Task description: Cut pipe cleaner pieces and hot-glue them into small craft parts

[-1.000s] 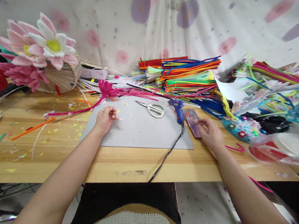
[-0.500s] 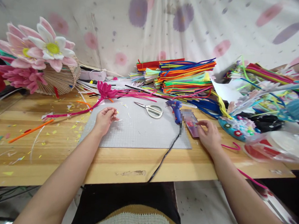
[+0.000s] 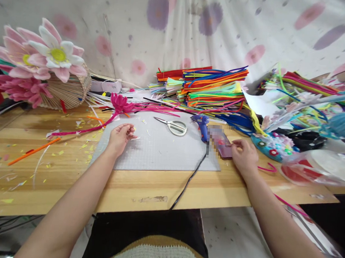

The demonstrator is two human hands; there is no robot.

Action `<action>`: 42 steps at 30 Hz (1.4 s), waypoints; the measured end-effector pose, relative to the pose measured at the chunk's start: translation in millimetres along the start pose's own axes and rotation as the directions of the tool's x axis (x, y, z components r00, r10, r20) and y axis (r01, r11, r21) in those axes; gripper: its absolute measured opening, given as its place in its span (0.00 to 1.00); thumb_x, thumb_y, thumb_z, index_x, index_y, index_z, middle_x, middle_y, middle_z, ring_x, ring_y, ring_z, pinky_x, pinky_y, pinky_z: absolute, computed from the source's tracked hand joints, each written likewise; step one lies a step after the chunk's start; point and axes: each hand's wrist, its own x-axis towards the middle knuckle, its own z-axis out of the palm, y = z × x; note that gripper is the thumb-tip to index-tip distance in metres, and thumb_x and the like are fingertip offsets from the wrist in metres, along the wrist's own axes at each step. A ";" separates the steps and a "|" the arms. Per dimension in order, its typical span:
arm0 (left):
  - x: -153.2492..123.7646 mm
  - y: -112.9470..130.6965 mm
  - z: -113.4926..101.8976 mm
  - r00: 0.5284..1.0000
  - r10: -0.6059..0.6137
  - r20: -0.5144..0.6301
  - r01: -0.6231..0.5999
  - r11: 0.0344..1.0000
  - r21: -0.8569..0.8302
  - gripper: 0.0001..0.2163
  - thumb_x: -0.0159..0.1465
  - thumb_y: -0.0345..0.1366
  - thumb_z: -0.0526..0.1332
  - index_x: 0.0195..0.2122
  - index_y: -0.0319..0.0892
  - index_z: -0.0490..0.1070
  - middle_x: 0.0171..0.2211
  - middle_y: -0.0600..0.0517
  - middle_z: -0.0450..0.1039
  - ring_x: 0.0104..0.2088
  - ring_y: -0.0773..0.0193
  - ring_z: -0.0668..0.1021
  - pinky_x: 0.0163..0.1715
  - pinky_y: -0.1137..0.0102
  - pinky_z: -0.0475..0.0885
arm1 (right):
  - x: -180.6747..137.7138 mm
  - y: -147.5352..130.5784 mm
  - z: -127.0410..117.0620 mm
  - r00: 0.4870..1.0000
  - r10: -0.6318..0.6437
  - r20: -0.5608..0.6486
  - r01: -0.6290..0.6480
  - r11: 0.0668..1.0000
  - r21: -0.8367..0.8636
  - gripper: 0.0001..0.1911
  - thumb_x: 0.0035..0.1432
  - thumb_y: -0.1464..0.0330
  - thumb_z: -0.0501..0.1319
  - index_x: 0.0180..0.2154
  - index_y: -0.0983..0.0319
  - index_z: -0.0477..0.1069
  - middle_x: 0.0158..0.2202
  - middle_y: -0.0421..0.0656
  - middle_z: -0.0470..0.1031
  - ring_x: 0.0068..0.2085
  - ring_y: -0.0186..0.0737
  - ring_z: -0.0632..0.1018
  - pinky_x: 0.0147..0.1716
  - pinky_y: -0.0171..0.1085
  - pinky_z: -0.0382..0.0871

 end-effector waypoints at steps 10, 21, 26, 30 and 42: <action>1.4 1.6 0.9 0.999 0.019 -0.048 -0.021 0.999 -0.037 0.07 0.50 0.36 0.59 0.20 0.39 0.64 0.16 0.58 0.61 0.15 0.76 0.60 0.15 0.79 0.64 | -1.2 -5.8 4.5 0.988 -0.127 0.087 0.123 0.991 0.045 0.09 0.49 0.69 0.53 0.35 0.59 0.65 0.33 0.44 0.76 0.43 0.46 0.72 0.43 0.45 0.65; 0.7 1.3 2.1 0.997 0.052 -0.065 -0.056 0.997 -0.052 0.05 0.43 0.27 0.61 0.23 0.38 0.68 0.20 0.56 0.67 0.19 0.76 0.66 0.22 0.77 0.70 | -3.1 -12.3 6.9 0.989 -0.134 0.056 0.132 0.991 0.029 0.11 0.48 0.68 0.54 0.36 0.60 0.66 0.34 0.45 0.75 0.40 0.45 0.72 0.41 0.44 0.65; 0.8 1.6 1.4 0.997 0.049 -0.064 -0.053 0.997 -0.054 0.03 0.45 0.30 0.59 0.23 0.38 0.69 0.19 0.56 0.66 0.18 0.75 0.65 0.21 0.75 0.70 | -1.3 -1.8 7.8 0.998 -0.039 -0.047 0.036 0.997 -0.062 0.09 0.48 0.65 0.55 0.35 0.60 0.66 0.36 0.46 0.74 0.42 0.48 0.70 0.43 0.47 0.63; 2.8 -0.1 -0.4 0.997 0.061 -0.045 -0.064 0.995 -0.075 0.02 0.46 0.30 0.57 0.22 0.38 0.67 0.17 0.57 0.64 0.17 0.75 0.63 0.18 0.76 0.68 | -1.6 -7.1 7.5 0.993 -0.118 0.008 0.118 0.993 -0.013 0.09 0.49 0.68 0.53 0.35 0.59 0.65 0.36 0.46 0.73 0.43 0.46 0.70 0.44 0.46 0.63; 2.9 0.1 2.5 0.995 0.069 -0.076 -0.071 0.997 -0.031 0.04 0.48 0.32 0.61 0.23 0.37 0.68 0.19 0.56 0.65 0.18 0.75 0.65 0.18 0.78 0.67 | 1.8 -10.2 9.7 0.991 -0.133 0.006 0.133 0.991 -0.027 0.11 0.50 0.66 0.53 0.37 0.61 0.65 0.38 0.48 0.73 0.45 0.48 0.70 0.45 0.47 0.62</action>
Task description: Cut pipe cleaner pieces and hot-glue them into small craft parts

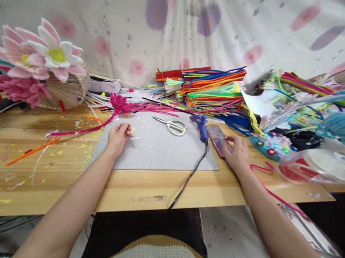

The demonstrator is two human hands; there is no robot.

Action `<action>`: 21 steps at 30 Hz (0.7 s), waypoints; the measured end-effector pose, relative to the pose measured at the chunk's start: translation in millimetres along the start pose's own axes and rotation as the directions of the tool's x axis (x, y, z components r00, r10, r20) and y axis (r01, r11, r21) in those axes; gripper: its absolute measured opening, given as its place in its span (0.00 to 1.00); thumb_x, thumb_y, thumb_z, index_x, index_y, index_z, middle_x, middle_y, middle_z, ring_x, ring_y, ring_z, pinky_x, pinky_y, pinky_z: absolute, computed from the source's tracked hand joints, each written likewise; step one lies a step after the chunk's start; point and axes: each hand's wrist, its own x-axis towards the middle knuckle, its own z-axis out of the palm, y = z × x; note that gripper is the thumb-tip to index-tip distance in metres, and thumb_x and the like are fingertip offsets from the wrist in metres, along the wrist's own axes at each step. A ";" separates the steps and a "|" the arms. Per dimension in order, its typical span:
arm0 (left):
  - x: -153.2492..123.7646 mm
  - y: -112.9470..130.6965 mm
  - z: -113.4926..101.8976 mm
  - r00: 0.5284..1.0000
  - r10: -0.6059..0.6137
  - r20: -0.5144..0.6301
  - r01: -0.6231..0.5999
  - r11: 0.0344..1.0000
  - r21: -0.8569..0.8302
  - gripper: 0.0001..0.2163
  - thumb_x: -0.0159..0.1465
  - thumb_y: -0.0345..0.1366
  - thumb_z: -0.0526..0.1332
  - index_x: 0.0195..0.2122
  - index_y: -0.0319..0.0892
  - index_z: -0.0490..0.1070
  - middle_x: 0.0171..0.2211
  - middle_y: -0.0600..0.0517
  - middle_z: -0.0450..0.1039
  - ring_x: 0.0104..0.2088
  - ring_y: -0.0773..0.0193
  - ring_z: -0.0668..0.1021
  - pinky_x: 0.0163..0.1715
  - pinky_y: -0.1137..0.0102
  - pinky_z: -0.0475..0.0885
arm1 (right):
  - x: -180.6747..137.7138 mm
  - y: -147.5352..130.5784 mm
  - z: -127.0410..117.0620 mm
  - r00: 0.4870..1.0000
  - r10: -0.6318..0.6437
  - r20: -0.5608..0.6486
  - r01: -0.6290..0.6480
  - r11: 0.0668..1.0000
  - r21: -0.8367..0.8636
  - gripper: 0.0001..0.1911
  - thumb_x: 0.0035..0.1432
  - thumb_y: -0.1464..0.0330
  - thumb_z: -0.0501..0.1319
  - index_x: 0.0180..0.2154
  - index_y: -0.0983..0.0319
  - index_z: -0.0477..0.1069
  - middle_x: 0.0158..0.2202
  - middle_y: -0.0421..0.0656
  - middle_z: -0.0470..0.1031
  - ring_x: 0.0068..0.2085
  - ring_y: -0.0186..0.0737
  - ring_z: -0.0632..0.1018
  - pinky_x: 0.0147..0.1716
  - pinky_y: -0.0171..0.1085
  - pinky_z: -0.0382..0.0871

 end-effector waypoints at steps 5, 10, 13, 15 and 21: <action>0.7 -4.4 -1.1 1.000 -0.003 0.005 0.003 0.999 0.053 0.03 0.47 0.31 0.61 0.23 0.38 0.68 0.19 0.56 0.66 0.18 0.75 0.66 0.19 0.76 0.68 | -0.4 -15.6 -7.6 0.995 -0.098 -0.017 0.098 0.995 -0.005 0.09 0.52 0.67 0.52 0.35 0.60 0.67 0.35 0.46 0.74 0.41 0.45 0.71 0.44 0.44 0.64; -0.6 0.8 6.7 0.985 -0.074 0.153 0.060 0.994 0.091 0.08 0.46 0.33 0.66 0.26 0.37 0.69 0.23 0.55 0.68 0.23 0.72 0.72 0.31 0.70 0.73 | 3.6 -54.1 -9.9 0.978 -0.208 0.018 0.205 0.974 0.100 0.08 0.54 0.66 0.52 0.32 0.59 0.67 0.33 0.45 0.74 0.39 0.43 0.72 0.41 0.42 0.64; -1.6 8.9 19.5 0.950 -0.215 0.225 0.198 0.976 0.096 0.15 0.54 0.46 0.61 0.30 0.36 0.69 0.27 0.48 0.71 0.27 0.67 0.76 0.36 0.67 0.73 | 7.0 -87.3 -5.4 0.954 -0.290 0.075 0.268 0.938 0.217 0.07 0.54 0.66 0.52 0.33 0.59 0.67 0.32 0.45 0.74 0.39 0.42 0.72 0.42 0.41 0.64; -2.4 13.3 28.4 0.916 -0.313 0.250 0.301 0.950 0.085 0.21 0.56 0.53 0.56 0.33 0.36 0.68 0.31 0.44 0.73 0.33 0.62 0.77 0.38 0.66 0.73 | 9.5 -112.1 1.3 0.940 -0.319 0.124 0.270 0.913 0.307 0.07 0.54 0.66 0.52 0.34 0.59 0.67 0.32 0.45 0.74 0.39 0.42 0.72 0.42 0.41 0.64; -9.1 14.6 43.1 0.863 -0.409 0.297 0.404 0.911 0.079 0.26 0.56 0.58 0.52 0.42 0.37 0.63 0.37 0.38 0.73 0.41 0.55 0.77 0.42 0.63 0.71 | 16.1 -183.8 38.3 0.863 -0.412 0.293 0.148 0.760 0.633 0.07 0.52 0.67 0.55 0.36 0.59 0.64 0.36 0.42 0.72 0.34 0.36 0.74 0.38 0.38 0.66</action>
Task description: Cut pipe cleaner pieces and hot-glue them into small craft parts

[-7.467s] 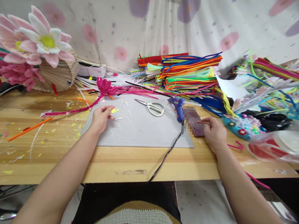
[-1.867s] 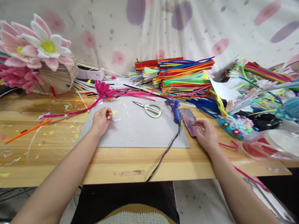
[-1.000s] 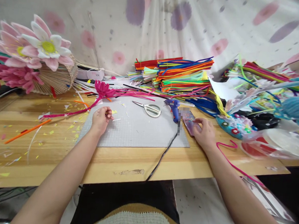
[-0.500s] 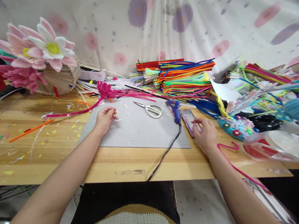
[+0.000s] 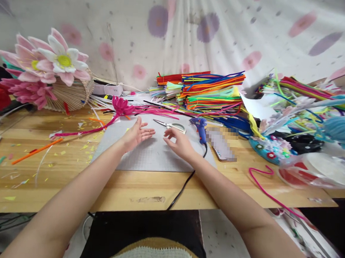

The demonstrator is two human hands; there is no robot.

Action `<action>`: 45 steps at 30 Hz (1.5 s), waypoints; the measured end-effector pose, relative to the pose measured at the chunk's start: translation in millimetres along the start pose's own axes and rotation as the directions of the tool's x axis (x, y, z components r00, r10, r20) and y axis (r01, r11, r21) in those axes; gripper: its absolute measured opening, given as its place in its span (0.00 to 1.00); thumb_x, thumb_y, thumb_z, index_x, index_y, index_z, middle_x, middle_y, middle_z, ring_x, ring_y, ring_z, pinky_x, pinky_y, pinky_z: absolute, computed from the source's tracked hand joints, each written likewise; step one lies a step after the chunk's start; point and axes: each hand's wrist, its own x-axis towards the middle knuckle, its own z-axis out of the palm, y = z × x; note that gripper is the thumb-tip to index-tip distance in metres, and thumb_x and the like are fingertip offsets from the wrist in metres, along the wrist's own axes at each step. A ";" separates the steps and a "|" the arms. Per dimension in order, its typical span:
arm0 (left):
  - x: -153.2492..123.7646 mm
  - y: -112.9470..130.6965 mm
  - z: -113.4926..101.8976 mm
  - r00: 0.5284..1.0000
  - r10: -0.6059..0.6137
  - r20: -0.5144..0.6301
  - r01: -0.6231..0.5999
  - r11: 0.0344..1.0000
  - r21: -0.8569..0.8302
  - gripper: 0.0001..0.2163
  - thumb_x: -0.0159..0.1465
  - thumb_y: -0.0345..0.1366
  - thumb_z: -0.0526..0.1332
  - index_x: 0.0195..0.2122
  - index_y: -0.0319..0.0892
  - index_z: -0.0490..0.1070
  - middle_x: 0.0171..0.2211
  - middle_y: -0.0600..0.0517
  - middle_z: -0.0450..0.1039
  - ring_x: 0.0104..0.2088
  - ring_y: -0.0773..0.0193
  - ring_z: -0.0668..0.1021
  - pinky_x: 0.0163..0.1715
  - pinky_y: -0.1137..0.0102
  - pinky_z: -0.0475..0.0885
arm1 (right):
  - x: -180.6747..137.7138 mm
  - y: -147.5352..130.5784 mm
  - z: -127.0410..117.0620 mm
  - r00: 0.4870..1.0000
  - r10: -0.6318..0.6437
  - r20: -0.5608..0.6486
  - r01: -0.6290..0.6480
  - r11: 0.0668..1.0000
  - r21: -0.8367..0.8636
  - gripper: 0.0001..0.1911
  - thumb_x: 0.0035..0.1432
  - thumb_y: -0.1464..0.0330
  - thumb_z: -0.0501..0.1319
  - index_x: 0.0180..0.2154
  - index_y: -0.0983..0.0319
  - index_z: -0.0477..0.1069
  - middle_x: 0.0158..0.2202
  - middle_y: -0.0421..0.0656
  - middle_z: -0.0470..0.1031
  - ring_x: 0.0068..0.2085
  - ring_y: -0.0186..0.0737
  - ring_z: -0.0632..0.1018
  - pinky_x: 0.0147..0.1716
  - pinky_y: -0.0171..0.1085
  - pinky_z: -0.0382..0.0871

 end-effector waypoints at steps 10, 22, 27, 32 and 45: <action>-4.3 -1.6 -0.4 1.000 0.012 0.016 -0.012 1.000 -0.024 0.26 0.57 0.56 0.52 0.44 0.37 0.62 0.35 0.40 0.74 0.38 0.58 0.78 0.40 0.64 0.71 | 50.3 -14.3 54.0 0.970 0.239 -0.046 -0.221 0.944 0.243 0.11 0.48 0.72 0.56 0.37 0.59 0.61 0.30 0.37 0.70 0.28 0.32 0.70 0.34 0.36 0.65; 7.5 1.7 -60.0 0.793 0.447 -0.413 -0.446 0.889 0.106 0.11 0.45 0.29 0.61 0.31 0.41 0.66 0.23 0.58 0.66 0.20 0.75 0.67 0.22 0.76 0.70 | 83.1 6.6 26.1 0.945 0.307 0.114 -0.324 0.925 0.198 0.11 0.47 0.74 0.52 0.36 0.61 0.61 0.26 0.37 0.66 0.27 0.32 0.68 0.28 0.34 0.62; 7.1 7.9 -73.0 0.703 0.468 -0.536 -0.502 0.860 0.092 0.08 0.45 0.26 0.55 0.27 0.43 0.61 0.17 0.62 0.60 0.15 0.76 0.61 0.20 0.77 0.67 | 89.0 3.7 31.8 0.895 0.246 0.374 -0.157 0.955 -0.253 0.14 0.46 0.75 0.55 0.39 0.61 0.65 0.32 0.42 0.72 0.32 0.38 0.71 0.34 0.36 0.61; 11.9 3.6 -74.7 0.687 0.484 -0.542 -0.494 0.858 0.140 0.07 0.48 0.27 0.55 0.28 0.43 0.60 0.15 0.63 0.60 0.13 0.75 0.60 0.18 0.78 0.65 | 89.0 6.4 48.4 0.916 0.218 0.338 -0.100 0.937 -0.334 0.13 0.50 0.69 0.56 0.41 0.60 0.65 0.36 0.44 0.74 0.36 0.41 0.72 0.37 0.37 0.62; -3.9 -19.6 -34.6 0.890 0.448 -0.082 -0.398 0.853 0.338 0.12 0.49 0.42 0.65 0.28 0.39 0.69 0.17 0.56 0.68 0.15 0.73 0.66 0.15 0.76 0.66 | 53.7 -16.2 43.9 0.994 -0.027 0.104 0.016 0.995 0.103 0.06 0.54 0.69 0.53 0.34 0.61 0.67 0.34 0.41 0.72 0.37 0.34 0.71 0.40 0.36 0.64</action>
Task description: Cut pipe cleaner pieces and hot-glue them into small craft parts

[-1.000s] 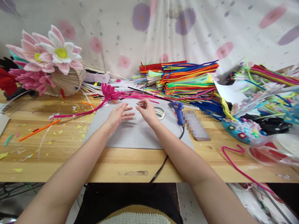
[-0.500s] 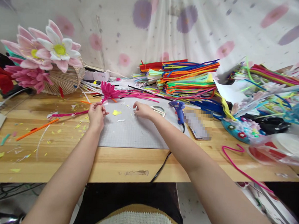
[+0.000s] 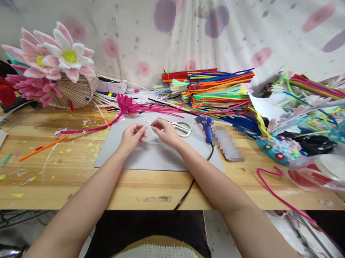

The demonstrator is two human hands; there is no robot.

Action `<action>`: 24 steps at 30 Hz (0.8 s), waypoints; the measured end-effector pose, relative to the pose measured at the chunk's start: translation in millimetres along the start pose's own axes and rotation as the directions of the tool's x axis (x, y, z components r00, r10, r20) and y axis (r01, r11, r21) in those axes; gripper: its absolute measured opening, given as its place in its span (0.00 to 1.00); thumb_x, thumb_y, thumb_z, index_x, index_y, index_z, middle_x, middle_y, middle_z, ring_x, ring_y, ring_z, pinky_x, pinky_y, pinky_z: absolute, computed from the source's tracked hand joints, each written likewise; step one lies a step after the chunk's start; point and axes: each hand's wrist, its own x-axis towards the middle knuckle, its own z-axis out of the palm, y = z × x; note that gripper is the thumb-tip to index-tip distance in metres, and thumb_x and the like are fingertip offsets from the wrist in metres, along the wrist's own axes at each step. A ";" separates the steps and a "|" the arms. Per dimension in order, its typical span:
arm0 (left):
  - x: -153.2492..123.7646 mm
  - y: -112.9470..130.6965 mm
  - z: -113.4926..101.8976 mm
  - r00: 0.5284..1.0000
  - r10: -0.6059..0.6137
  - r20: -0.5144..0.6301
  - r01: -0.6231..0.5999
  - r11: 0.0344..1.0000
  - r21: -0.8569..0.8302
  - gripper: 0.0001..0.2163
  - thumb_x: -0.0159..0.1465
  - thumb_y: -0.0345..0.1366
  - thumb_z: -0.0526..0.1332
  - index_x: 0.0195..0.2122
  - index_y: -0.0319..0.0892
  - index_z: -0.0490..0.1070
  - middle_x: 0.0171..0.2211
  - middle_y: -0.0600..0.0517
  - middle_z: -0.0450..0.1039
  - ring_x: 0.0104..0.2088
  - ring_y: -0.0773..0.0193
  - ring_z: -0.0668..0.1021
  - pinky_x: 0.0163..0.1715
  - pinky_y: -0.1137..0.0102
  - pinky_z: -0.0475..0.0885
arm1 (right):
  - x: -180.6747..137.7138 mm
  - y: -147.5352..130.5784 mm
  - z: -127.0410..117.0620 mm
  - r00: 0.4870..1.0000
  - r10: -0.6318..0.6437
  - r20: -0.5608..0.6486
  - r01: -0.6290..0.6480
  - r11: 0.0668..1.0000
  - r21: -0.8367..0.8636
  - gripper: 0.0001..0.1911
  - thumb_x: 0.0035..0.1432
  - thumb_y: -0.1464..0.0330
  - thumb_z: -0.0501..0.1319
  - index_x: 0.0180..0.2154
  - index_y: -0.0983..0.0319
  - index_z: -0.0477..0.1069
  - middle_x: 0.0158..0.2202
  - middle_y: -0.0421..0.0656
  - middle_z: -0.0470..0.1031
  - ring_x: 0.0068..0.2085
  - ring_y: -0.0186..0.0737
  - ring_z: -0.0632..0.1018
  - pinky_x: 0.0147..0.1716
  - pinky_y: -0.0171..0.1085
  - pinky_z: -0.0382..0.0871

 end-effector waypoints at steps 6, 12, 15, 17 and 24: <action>-8.5 3.5 10.1 0.992 -0.110 0.058 0.114 0.991 -0.069 0.15 0.46 0.46 0.67 0.25 0.39 0.67 0.16 0.57 0.66 0.14 0.73 0.66 0.16 0.75 0.67 | -16.7 -17.0 6.3 0.997 -0.079 0.024 0.071 0.968 0.241 0.09 0.53 0.70 0.55 0.37 0.62 0.69 0.33 0.40 0.73 0.35 0.32 0.73 0.40 0.34 0.66; -7.3 12.4 -0.7 0.914 -0.324 0.242 0.364 0.921 -0.141 0.16 0.44 0.43 0.69 0.23 0.38 0.66 0.15 0.59 0.64 0.14 0.77 0.64 0.16 0.79 0.65 | -16.3 -20.3 -3.6 0.997 -0.048 0.065 0.043 0.996 0.080 0.07 0.55 0.69 0.56 0.35 0.62 0.72 0.31 0.40 0.76 0.33 0.31 0.74 0.36 0.32 0.63; -7.6 15.1 -2.6 0.877 -0.382 0.293 0.445 0.874 -0.194 0.13 0.46 0.39 0.69 0.23 0.37 0.67 0.15 0.59 0.63 0.14 0.79 0.63 0.15 0.81 0.63 | -14.6 -23.3 -9.2 0.991 -0.055 0.124 0.056 0.998 -0.009 0.08 0.56 0.69 0.55 0.35 0.61 0.72 0.31 0.40 0.77 0.34 0.31 0.75 0.35 0.31 0.62; -7.6 16.3 -2.3 0.863 -0.404 0.304 0.479 0.846 -0.235 0.11 0.48 0.36 0.67 0.24 0.36 0.67 0.15 0.60 0.62 0.14 0.79 0.63 0.14 0.82 0.63 | -13.5 -26.2 -10.5 0.990 -0.056 0.126 0.064 0.996 -0.060 0.08 0.57 0.69 0.55 0.35 0.61 0.72 0.32 0.39 0.77 0.33 0.31 0.75 0.35 0.30 0.61; -5.8 19.7 -1.0 0.830 -0.473 0.296 0.550 0.781 -0.295 0.04 0.57 0.28 0.59 0.26 0.35 0.68 0.15 0.58 0.62 0.13 0.80 0.64 0.13 0.83 0.63 | -8.6 -31.4 -3.4 0.999 -0.012 0.047 0.024 0.965 -0.262 0.08 0.54 0.70 0.54 0.34 0.59 0.72 0.31 0.38 0.77 0.31 0.32 0.73 0.31 0.31 0.59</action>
